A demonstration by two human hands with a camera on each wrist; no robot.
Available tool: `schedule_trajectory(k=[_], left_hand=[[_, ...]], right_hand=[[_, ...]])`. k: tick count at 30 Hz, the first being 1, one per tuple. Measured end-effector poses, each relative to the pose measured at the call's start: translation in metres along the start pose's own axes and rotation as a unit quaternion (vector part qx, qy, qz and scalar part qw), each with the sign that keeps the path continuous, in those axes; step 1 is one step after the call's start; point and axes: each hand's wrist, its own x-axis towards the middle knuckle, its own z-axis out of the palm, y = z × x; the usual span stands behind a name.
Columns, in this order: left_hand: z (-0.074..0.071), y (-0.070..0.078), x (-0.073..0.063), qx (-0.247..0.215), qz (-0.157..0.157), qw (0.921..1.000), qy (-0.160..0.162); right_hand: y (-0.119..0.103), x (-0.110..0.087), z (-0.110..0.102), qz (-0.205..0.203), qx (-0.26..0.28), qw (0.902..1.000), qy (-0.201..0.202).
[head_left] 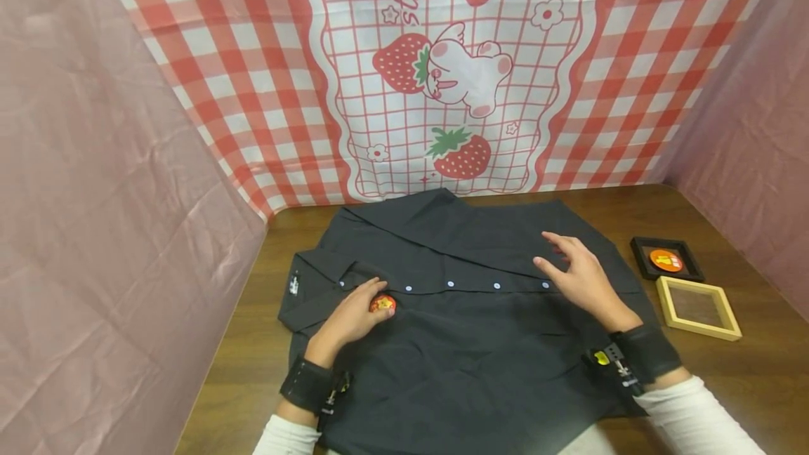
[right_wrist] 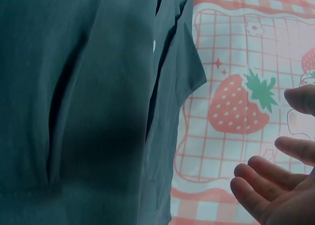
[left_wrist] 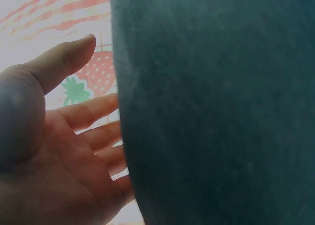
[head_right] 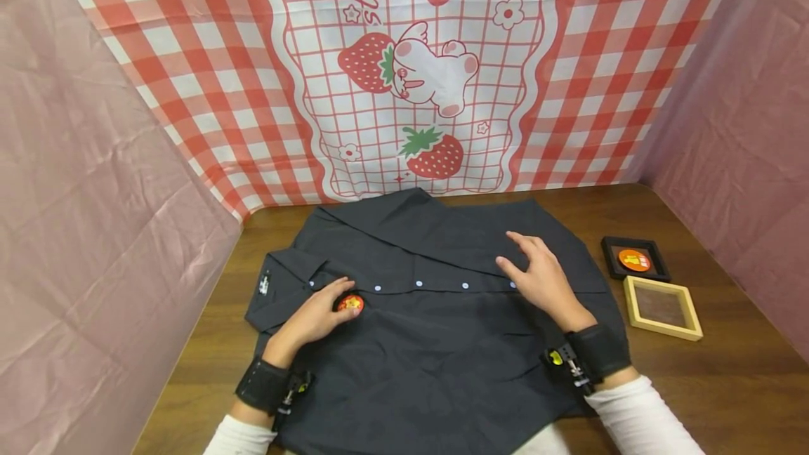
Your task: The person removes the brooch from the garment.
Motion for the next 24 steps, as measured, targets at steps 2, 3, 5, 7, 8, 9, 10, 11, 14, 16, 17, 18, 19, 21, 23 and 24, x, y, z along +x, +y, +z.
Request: schedule_trajectory(k=[2, 3, 5, 7, 8, 9, 10, 11, 14, 16, 17, 18, 19, 21, 23, 24], left_hand=[[0.001, 0.0, 0.001, 0.0, 0.001, 1.0, 0.0], [0.001, 0.001, 0.001, 0.0, 0.001, 1.0, 0.0], [0.002, 0.002, 0.001, -0.001, 0.002, 1.0, 0.0], [0.002, 0.002, 0.001, -0.003, 0.001, 1.0, -0.001], [0.002, 0.003, 0.001, -0.004, 0.001, 1.0, -0.001], [0.002, 0.003, 0.0, -0.005, 0.0, 1.0, -0.001], [0.002, 0.003, 0.0, -0.006, -0.001, 1.0, -0.002], [0.002, 0.003, 0.0, -0.007, -0.002, 1.0, -0.003], [0.002, 0.004, -0.001, -0.006, -0.003, 1.0, -0.005], [0.001, 0.004, -0.001, -0.005, -0.003, 1.0, -0.006], [0.001, 0.004, -0.001, -0.004, -0.004, 1.0, -0.007], [0.001, 0.004, -0.001, -0.004, -0.004, 0.9999, -0.008], [0.001, 0.004, 0.0, -0.004, -0.005, 0.9999, -0.009], [0.001, 0.004, 0.0, -0.005, -0.009, 0.9999, -0.011], [0.0, 0.004, 0.0, -0.005, -0.012, 0.9998, -0.013], [0.0, 0.004, 0.001, -0.005, -0.013, 0.9998, -0.013]], right_hand=[[-0.001, 0.0, 0.001, 0.0, 0.004, 1.0, -0.002], [-0.001, 0.0, 0.002, -0.001, 0.005, 1.0, -0.003], [-0.001, 0.0, 0.004, -0.002, 0.007, 1.0, -0.005], [-0.001, -0.001, 0.006, -0.003, 0.009, 0.9999, -0.007], [-0.001, -0.001, 0.007, -0.004, 0.01, 0.9999, -0.007], [-0.001, -0.001, 0.008, -0.006, 0.012, 0.9999, -0.006], [-0.001, -0.002, 0.009, -0.009, 0.013, 0.9999, -0.006], [-0.001, -0.002, 0.01, -0.012, 0.014, 0.9998, -0.005], [-0.003, -0.003, 0.013, -0.018, 0.017, 0.9997, -0.006], [-0.004, -0.003, 0.015, -0.021, 0.018, 0.9996, -0.007], [-0.005, -0.003, 0.016, -0.022, 0.019, 0.9995, -0.008], [-0.005, -0.003, 0.017, -0.022, 0.02, 0.9995, -0.009], [-0.006, -0.003, 0.018, -0.023, 0.021, 0.9995, -0.009], [-0.008, -0.003, 0.019, -0.024, 0.024, 0.9994, -0.009], [-0.009, -0.004, 0.021, -0.025, 0.028, 0.9993, -0.01], [-0.01, -0.004, 0.021, -0.024, 0.03, 0.9992, -0.012]])
